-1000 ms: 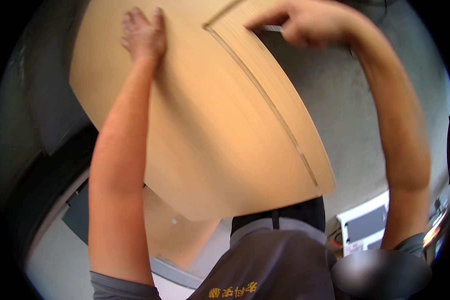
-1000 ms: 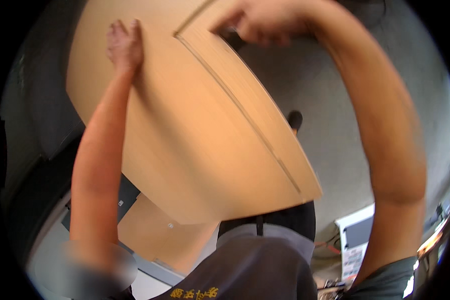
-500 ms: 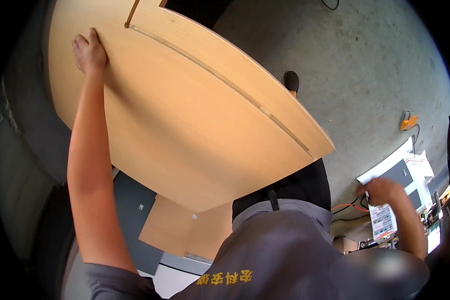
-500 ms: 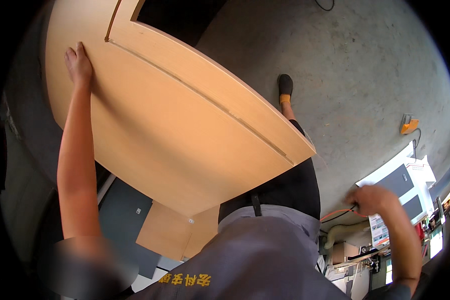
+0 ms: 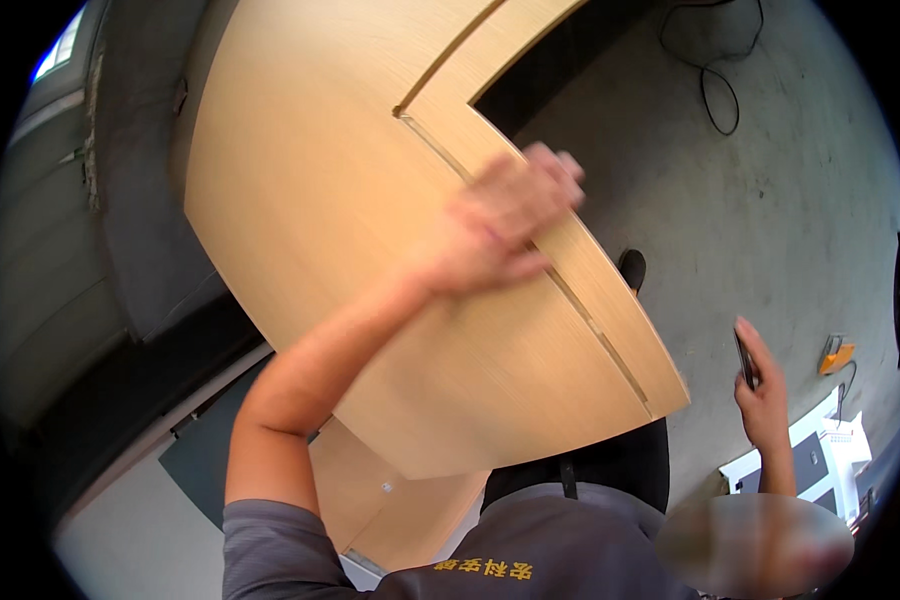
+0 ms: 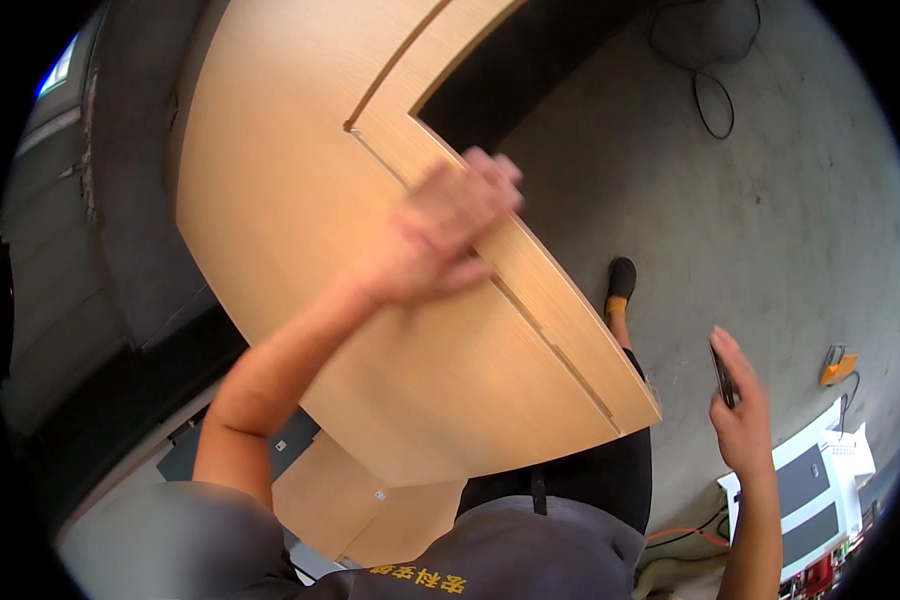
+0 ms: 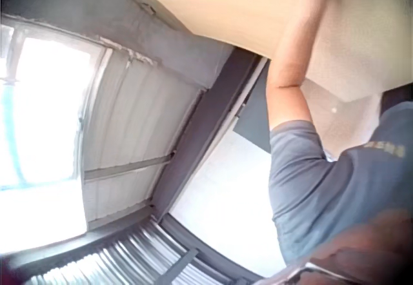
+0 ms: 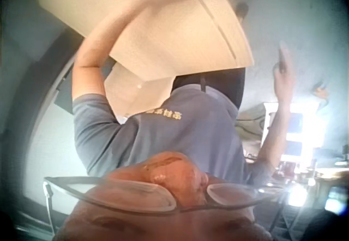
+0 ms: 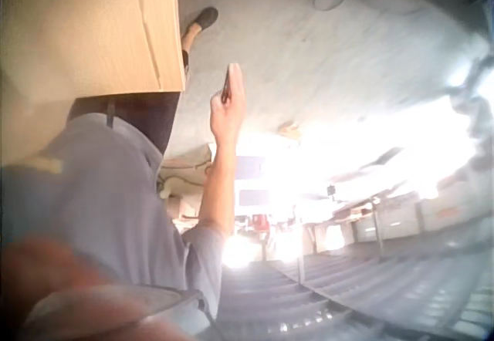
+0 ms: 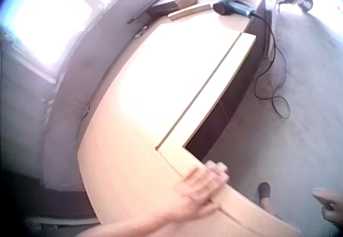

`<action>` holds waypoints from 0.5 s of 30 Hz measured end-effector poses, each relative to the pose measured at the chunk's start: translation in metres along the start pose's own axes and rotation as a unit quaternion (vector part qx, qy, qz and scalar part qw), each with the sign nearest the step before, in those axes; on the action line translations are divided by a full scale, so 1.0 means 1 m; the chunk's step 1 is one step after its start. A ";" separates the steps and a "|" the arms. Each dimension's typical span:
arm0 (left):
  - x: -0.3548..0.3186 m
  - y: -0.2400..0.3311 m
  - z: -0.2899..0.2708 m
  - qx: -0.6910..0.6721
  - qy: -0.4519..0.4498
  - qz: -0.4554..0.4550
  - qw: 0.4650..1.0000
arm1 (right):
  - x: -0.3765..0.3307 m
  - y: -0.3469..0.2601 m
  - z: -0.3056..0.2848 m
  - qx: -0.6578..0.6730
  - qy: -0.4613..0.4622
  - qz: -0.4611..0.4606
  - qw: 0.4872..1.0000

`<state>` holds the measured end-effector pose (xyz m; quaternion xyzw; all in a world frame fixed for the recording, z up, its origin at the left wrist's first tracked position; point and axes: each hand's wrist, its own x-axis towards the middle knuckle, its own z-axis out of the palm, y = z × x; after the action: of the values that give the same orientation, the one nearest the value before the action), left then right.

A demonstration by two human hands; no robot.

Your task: The person trims the edges of a large wooden board using a utility knife and a heat gun. They apply heat to the edge banding and then scrape off excess material with the knife. The person also cleans up wood shavings from the floor and moves the board to a different location.

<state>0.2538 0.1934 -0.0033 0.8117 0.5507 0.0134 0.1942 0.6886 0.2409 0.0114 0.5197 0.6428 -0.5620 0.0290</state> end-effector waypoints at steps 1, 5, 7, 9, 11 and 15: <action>0.001 -0.028 -0.016 0.020 0.020 -0.042 0.999 | 0.019 -0.023 0.001 -0.014 -0.012 -0.030 0.999; -0.038 -0.126 -0.025 0.108 0.165 -0.217 0.956 | 0.108 -0.122 0.030 0.058 -0.078 -0.141 0.985; -0.033 -0.131 -0.019 0.104 0.196 -0.248 0.943 | 0.149 -0.170 0.048 0.064 -0.120 -0.179 0.975; -0.032 -0.128 -0.019 0.095 0.208 -0.255 0.940 | 0.186 -0.207 0.066 0.043 -0.158 -0.211 0.964; -0.034 -0.129 -0.017 0.087 0.218 -0.250 0.939 | 0.199 -0.237 0.080 0.025 -0.170 -0.199 0.965; -0.026 -0.126 -0.012 0.068 0.236 -0.235 0.940 | 0.226 -0.241 0.095 0.036 -0.183 -0.210 0.960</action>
<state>0.1288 0.2136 -0.0283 0.6437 0.7556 0.1212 0.0003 0.3644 0.3547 0.0031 0.2624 0.7001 -0.6640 0.0086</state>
